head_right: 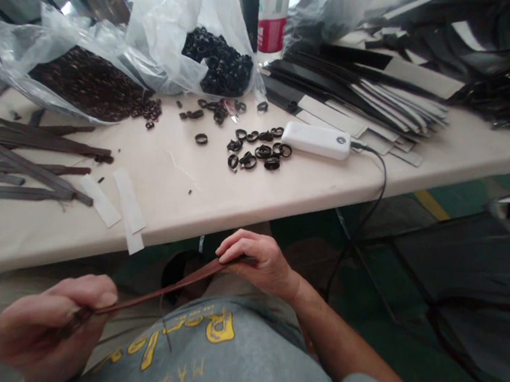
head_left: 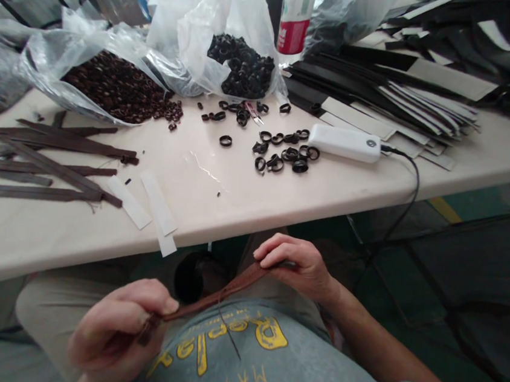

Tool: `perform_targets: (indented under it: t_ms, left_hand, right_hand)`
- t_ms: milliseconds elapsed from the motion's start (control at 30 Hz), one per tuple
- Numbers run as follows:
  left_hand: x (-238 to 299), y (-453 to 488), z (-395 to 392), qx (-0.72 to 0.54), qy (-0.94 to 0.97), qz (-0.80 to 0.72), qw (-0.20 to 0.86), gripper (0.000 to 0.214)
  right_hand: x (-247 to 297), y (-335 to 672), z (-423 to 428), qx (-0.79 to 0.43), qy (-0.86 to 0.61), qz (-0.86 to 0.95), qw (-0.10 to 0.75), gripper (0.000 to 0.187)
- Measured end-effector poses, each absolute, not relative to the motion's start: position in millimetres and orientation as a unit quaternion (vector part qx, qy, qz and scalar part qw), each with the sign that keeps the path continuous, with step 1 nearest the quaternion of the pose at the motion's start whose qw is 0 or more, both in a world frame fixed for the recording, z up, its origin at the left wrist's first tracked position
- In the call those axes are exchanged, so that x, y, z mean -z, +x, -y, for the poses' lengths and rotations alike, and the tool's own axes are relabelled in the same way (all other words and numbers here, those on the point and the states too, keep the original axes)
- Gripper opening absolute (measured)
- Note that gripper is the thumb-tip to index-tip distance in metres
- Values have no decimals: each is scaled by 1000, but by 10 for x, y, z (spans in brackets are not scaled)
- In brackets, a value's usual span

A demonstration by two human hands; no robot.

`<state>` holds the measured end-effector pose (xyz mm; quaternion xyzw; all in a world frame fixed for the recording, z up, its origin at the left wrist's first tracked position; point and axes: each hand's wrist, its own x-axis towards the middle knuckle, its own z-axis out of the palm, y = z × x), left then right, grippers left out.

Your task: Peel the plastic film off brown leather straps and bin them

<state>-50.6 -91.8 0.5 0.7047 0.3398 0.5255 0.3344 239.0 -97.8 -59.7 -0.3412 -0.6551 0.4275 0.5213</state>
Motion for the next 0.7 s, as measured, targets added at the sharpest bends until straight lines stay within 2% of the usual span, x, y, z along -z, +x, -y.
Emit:
perform_targets:
  t_ms: [100,267,400,567,700]
  left_hand:
    - [-24,-470,913,-525,689,-359,348,22]
    - [-65,-431,838,-554,620,-424,360,24]
    - [-106,-427,761,-588,566,-452,360,27]
    - [-106,-411,797,-539,615,-408,407,22]
    - [-70,-428,793,-521,659,-371,397,23]
  right_hand:
    - [652,2373,972,-444,-359,661,486,6]
    - [719,2377,965,-511,-448,637,364,5]
    - [693,2426,968,-562,-456,603,336,3]
    - [621,2405,879,-660,-351,600,285,19]
    - [577,2331,736,-714,-295,573,274,30]
